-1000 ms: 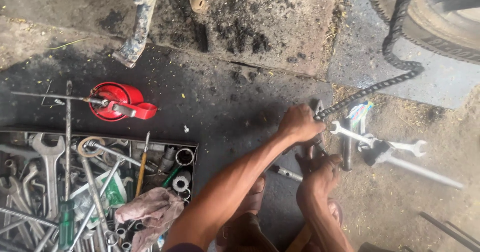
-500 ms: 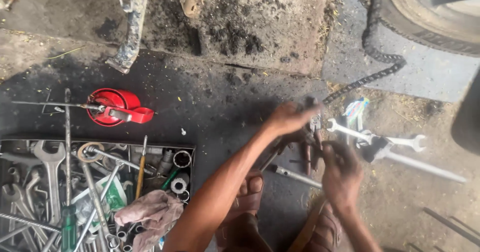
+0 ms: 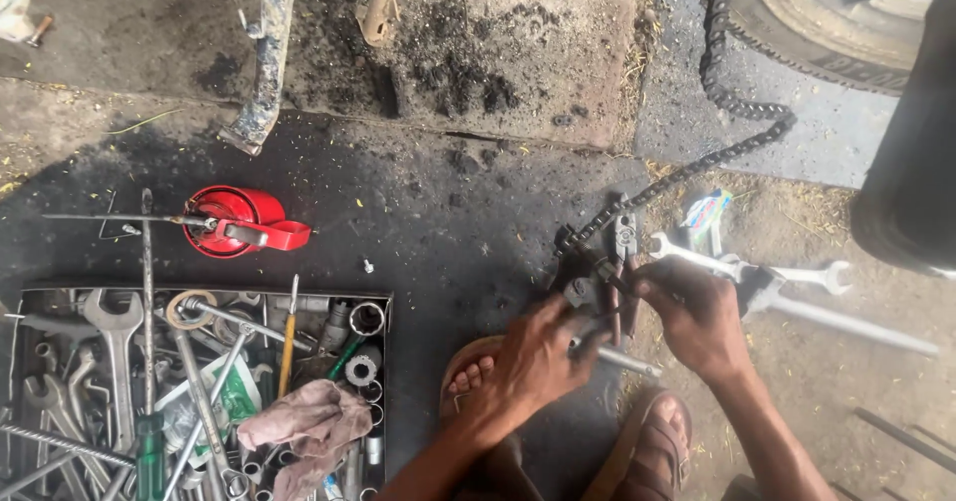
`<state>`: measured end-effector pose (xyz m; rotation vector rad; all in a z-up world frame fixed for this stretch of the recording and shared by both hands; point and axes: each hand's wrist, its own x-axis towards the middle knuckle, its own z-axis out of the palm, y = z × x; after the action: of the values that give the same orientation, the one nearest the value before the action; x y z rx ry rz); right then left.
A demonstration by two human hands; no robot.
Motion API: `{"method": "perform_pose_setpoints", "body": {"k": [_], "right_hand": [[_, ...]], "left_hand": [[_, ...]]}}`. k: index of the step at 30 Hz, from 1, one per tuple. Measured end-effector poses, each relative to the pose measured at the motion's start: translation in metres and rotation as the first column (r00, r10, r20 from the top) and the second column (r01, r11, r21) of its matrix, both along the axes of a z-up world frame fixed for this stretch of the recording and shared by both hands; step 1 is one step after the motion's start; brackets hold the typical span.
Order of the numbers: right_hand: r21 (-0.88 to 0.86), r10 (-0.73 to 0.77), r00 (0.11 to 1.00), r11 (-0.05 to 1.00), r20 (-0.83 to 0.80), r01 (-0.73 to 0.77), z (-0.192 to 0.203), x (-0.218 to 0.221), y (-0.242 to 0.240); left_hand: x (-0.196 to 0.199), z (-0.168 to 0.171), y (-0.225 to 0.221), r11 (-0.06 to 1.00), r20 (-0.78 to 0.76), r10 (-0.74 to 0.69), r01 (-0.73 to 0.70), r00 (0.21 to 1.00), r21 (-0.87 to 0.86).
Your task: Repairing and adjusting a motorcycle chain using various hand tools.
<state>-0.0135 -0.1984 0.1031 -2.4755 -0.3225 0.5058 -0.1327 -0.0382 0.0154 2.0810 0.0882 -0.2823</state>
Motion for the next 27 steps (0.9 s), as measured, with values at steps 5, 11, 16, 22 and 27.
{"method": "perform_pose_setpoints", "body": {"k": [5, 11, 16, 22, 27], "right_hand": [[-0.137, -0.013, 1.000, 0.991, -0.012, 0.011, 0.012, 0.002, 0.012], [-0.036, 0.106, 0.970, 0.994, 0.220, -0.100, 0.033, -0.007, 0.029], [-0.065, 0.040, 0.984, 0.997, 0.173, -0.029, 0.018, -0.008, 0.014], [0.045, -0.073, 0.969, 0.997, 0.235, 0.065, 0.017, -0.010, 0.033], [0.154, -0.113, 0.981, 0.984, 0.156, 0.089, 0.013, 0.001, 0.028]], "left_hand": [[0.010, 0.006, -0.001, 0.958, 0.522, 0.273, -0.276, 0.808, -0.074], [0.014, 0.036, -0.015, 0.922, -0.070, 0.177, -0.190, 0.982, -0.338], [0.010, 0.008, -0.020, 0.413, -0.538, 0.011, -0.494, 0.843, -0.765], [0.016, -0.002, -0.017, 0.073, -0.574, -0.057, -0.570, 0.817, -0.818], [0.025, -0.004, -0.020, -0.125, -0.616, -0.075, -0.620, 0.784, -0.775]]}}
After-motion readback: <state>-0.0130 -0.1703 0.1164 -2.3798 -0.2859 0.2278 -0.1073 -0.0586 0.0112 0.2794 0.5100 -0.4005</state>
